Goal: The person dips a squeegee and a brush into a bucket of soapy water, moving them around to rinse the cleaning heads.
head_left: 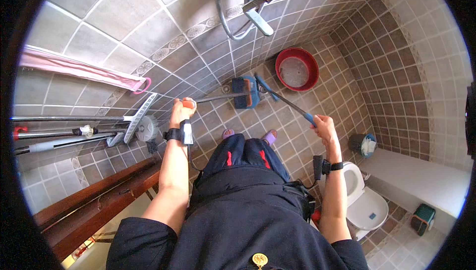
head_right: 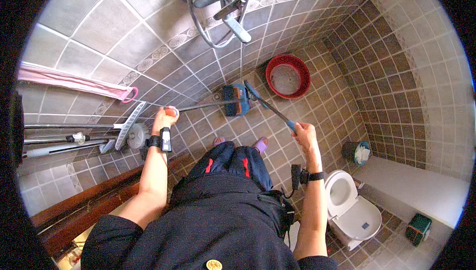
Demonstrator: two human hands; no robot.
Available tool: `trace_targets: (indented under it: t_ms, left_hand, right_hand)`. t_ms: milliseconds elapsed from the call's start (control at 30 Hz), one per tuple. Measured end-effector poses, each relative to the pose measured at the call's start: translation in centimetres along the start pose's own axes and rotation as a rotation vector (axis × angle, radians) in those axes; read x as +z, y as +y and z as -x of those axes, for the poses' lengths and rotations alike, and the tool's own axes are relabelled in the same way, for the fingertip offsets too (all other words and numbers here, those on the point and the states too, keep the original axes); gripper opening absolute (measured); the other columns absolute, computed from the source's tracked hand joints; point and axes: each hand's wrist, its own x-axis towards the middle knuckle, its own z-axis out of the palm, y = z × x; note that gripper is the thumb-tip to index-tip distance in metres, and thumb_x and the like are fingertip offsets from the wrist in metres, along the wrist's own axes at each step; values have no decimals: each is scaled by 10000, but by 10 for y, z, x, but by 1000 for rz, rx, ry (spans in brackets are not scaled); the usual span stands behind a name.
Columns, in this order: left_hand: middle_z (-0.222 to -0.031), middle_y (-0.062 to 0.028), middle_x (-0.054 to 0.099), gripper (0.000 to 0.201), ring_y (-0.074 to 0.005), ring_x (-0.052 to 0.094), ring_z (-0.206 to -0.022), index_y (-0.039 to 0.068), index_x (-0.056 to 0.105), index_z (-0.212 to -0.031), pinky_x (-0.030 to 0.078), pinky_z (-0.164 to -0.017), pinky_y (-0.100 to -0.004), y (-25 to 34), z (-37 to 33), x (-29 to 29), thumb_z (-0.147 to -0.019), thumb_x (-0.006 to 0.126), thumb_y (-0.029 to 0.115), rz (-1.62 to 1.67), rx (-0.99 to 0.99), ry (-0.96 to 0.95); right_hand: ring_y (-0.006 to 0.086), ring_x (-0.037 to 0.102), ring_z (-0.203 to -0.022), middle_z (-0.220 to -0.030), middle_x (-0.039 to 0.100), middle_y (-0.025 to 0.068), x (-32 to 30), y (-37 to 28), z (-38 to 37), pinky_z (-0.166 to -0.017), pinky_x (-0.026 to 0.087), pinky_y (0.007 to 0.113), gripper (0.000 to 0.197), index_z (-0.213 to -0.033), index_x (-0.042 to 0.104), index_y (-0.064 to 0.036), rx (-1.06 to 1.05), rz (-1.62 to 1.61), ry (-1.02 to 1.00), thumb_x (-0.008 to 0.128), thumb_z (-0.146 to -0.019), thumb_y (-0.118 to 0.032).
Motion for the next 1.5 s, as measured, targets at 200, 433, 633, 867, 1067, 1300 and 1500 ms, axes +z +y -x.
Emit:
trace_targets:
  t_ms: [200,433,633,867,1067,1300,1500]
  left_hand:
    - [-569,-26,463,299,-153,476,-464,102,430,-758,406,-403,-292,-28,1,9,-837,572,353,-702,130,-238]
    - [-513,-12,478,314,-120,464,-380,102,471,-676,363,-325,-257,-72,32,12,-830,576,354,-1293,484,-243]
    - [-493,-14,487,349,-112,470,-383,74,499,-629,358,-338,-264,-65,22,-3,-823,571,355,-1684,648,-197]
    - [-446,-15,457,399,-115,443,-338,48,493,-584,351,-326,-276,-66,9,-19,-825,556,360,-1786,731,-216]
    - [-453,-30,498,409,-130,484,-347,45,512,-582,373,-336,-280,-41,6,-36,-830,549,368,-1824,733,-254]
    - [-455,-40,509,401,-148,521,-377,20,551,-641,405,-372,-295,-57,13,-50,-830,545,373,-1881,828,-214]
    - [-470,-78,530,437,-192,558,-415,20,579,-675,436,-418,-332,-60,13,-65,-847,495,413,-1994,913,-206]
  right_hand:
    - [47,368,-436,-608,509,64,23,-23,-13,-335,251,195,199,-751,530,44,256,-288,-251,541,-825,-141]
    - [3,349,-407,-594,465,-6,18,-7,-17,-305,245,129,192,-787,496,1,449,-540,-335,524,-846,-180]
    - [66,466,-472,-666,559,61,55,-8,-20,-376,367,197,178,-876,551,42,217,-169,-373,518,-799,-114]
    - [346,563,-945,-980,589,219,137,61,-65,-800,465,413,417,-1095,571,-108,-135,678,-93,571,-677,-115]
    - [348,574,-913,-959,607,186,130,50,-35,-780,466,427,356,-1102,572,-125,-260,815,-76,597,-760,-219]
    - [350,602,-837,-844,622,189,170,100,-45,-718,492,431,245,-1002,596,-106,-136,797,56,525,-769,-138]
    - [333,583,-877,-924,618,151,129,85,-55,-754,469,428,305,-1065,580,-123,-271,757,65,543,-795,-259]
